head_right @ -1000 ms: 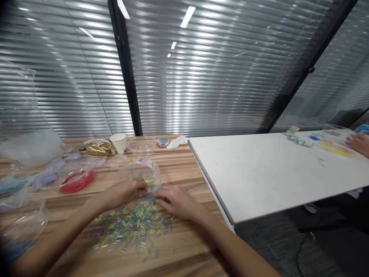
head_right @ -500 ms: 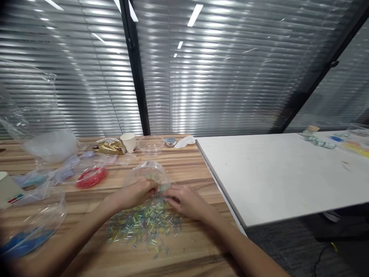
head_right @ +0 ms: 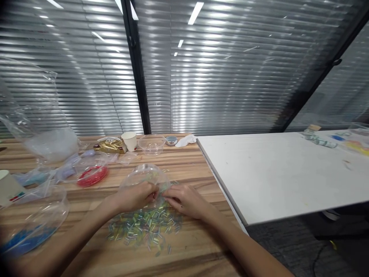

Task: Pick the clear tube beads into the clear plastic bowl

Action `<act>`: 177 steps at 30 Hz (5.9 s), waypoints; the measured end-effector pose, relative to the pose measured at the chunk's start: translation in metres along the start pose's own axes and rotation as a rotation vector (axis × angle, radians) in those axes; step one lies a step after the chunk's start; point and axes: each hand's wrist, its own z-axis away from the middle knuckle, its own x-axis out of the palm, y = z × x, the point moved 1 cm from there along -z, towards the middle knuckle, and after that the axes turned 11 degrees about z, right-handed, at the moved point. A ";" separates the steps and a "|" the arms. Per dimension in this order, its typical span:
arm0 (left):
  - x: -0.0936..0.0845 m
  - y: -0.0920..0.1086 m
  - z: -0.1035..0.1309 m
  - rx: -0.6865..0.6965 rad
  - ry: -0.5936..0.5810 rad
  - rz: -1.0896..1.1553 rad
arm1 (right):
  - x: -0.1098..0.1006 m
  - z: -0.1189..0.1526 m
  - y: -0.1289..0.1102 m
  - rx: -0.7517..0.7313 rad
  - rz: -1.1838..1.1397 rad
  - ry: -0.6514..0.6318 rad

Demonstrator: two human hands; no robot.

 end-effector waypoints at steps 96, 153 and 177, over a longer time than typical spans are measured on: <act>0.021 0.001 0.001 -0.008 0.154 -0.306 | 0.003 -0.008 -0.004 -0.017 0.072 0.077; 0.015 0.010 -0.001 -0.055 0.090 -0.282 | 0.005 -0.004 -0.013 -0.070 0.149 0.037; 0.017 0.013 -0.001 -0.051 0.139 -0.284 | 0.015 0.002 -0.010 -0.058 0.171 0.077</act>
